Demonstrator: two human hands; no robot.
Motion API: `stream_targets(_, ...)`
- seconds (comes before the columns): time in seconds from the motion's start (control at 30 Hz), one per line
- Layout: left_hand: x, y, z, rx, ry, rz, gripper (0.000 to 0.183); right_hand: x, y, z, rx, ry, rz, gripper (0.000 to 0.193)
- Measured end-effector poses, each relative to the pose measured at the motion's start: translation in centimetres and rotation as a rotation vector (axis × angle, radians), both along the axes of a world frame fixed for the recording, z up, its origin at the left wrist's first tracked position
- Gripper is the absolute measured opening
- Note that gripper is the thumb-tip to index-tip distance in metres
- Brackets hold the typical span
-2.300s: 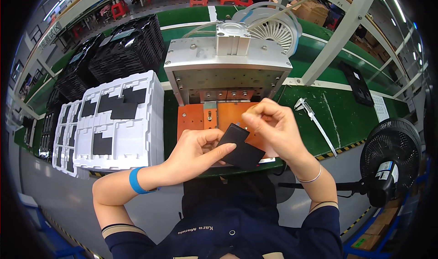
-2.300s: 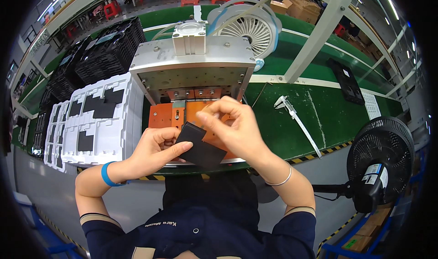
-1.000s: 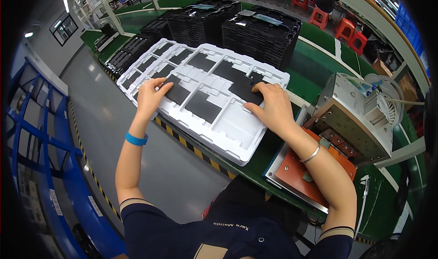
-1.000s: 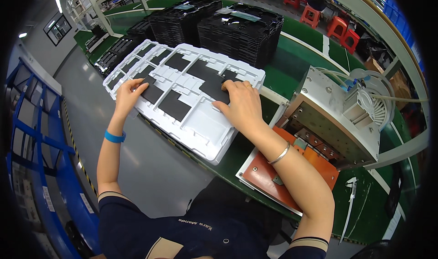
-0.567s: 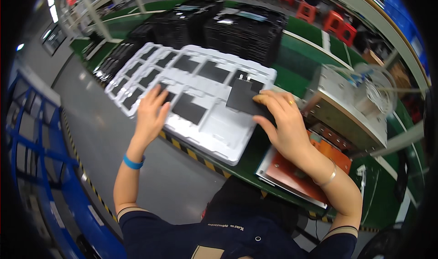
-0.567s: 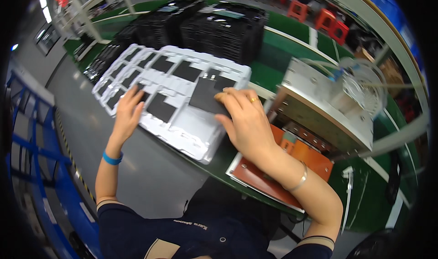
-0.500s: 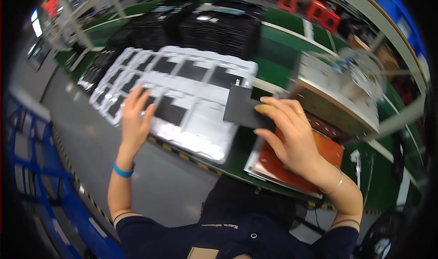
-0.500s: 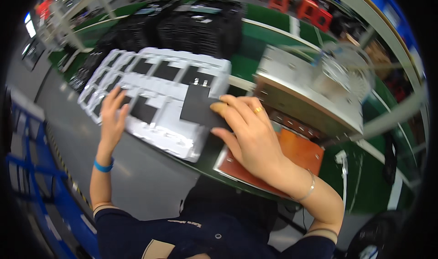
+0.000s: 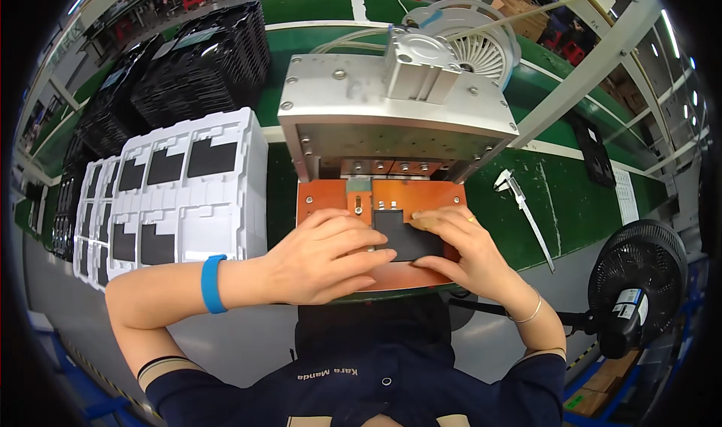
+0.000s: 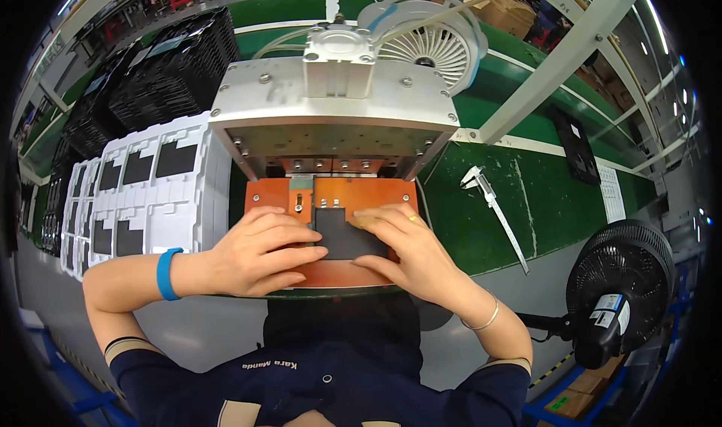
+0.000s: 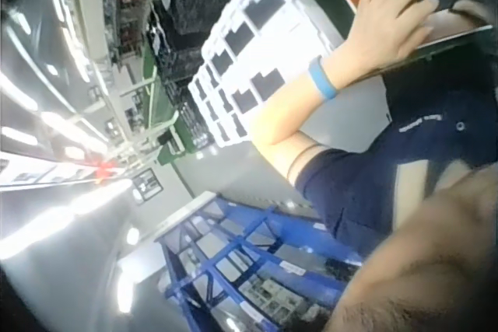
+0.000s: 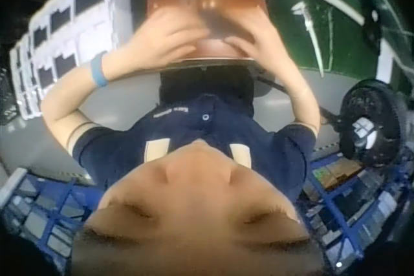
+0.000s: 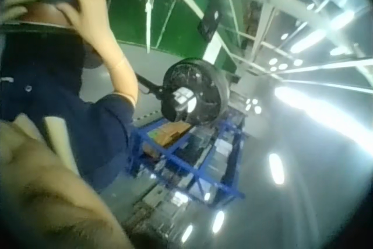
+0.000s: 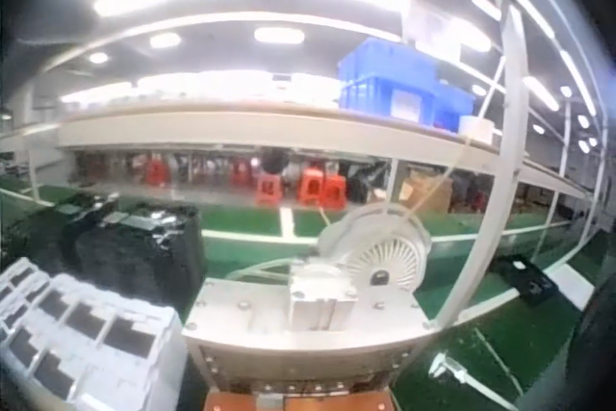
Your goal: The person repeatedly picks up black rectangular components from a white tray and places them into a press machine. They operate the machine to process each component and then return it to the tray. Periodically, they use a digital caliper to measure the components.
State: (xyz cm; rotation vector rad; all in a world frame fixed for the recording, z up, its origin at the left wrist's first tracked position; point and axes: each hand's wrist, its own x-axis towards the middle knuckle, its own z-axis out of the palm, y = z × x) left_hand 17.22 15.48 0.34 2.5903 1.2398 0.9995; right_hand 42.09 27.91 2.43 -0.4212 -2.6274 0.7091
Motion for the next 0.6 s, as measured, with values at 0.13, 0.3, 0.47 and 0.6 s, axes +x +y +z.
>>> stream_targets(0.13,-0.2,1.4,-0.9,-0.083,0.08,-0.01,0.034,-2.0,1.0,-1.6,0.047,0.115,-0.038,0.027)
stream_targets(0.3,-0.8,1.6,-0.8,-0.116,0.125,-0.067,0.034,-3.7,0.9,-3.1,0.193,0.089,-0.013,0.027)
stream_targets(0.47,-1.5,1.8,-1.9,-0.156,0.158,-0.129,0.043,-4.4,0.7,-2.8,0.284,0.033,-0.026,0.033)
stream_targets(0.6,-1.3,2.1,-1.0,-0.146,0.122,-0.118,0.038,-4.6,0.3,-2.9,0.281,0.019,-0.119,0.037)
